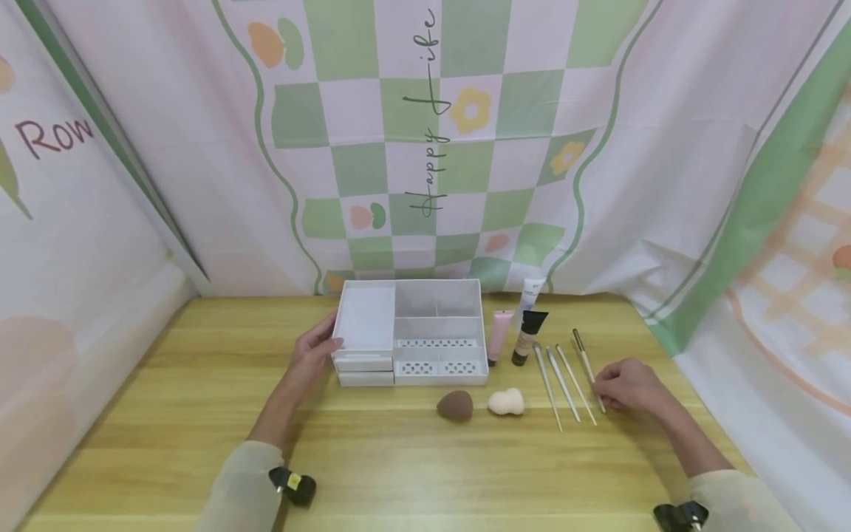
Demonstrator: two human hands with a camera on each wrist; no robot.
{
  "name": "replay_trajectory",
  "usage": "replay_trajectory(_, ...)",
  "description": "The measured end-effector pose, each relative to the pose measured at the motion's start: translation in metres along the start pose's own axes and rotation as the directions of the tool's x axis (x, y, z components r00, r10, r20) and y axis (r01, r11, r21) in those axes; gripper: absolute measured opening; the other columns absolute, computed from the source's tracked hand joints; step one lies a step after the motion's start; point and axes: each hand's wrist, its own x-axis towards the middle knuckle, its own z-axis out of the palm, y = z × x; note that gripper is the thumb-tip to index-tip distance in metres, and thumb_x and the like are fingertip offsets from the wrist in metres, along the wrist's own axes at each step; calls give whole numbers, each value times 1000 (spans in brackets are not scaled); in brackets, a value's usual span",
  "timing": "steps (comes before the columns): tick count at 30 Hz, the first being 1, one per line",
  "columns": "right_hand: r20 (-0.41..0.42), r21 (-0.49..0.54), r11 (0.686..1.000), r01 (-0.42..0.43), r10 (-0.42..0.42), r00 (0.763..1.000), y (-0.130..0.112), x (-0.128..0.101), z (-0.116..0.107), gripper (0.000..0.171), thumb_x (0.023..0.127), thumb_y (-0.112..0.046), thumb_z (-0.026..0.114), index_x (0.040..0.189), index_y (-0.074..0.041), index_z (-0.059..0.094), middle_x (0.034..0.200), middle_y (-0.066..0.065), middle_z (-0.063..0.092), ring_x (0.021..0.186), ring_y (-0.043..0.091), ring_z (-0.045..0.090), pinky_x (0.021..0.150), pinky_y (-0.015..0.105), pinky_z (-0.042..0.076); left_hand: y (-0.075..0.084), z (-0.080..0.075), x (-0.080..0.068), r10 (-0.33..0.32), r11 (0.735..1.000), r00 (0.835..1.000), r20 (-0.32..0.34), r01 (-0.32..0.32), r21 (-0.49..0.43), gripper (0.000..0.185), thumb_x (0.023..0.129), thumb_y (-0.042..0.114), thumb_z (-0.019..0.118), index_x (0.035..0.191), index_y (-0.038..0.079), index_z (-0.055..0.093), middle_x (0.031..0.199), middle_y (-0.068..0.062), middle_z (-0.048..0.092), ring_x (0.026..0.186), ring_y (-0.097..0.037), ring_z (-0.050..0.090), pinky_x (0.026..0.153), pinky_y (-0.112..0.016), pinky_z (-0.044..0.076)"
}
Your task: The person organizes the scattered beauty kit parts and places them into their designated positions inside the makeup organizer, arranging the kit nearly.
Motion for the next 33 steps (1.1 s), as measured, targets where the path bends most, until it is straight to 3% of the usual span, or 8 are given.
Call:
replay_trajectory(18,26,128,992,1,-4,1000,-8,-5,-3,38,94,-12,66,118,17,63,85,9,75,73,13,69,66,24,64,-1,0,1,-12,1000,1000,-21,12,-8,67,97,-2,46,158,-6,17,170,-21,12,159,-36,13,108,-6,41)
replay_trajectory(33,32,202,979,35,-43,999,-21,-12,-14,42,97,-10,62,123,22,56,95,13,77,76,7,69,75,25,66,0,0,0,-11,1000,1000,-11,11,-8,69,97,-1,47,159,-5,17,171,-20,11,159,-37,13,109,-7,41)
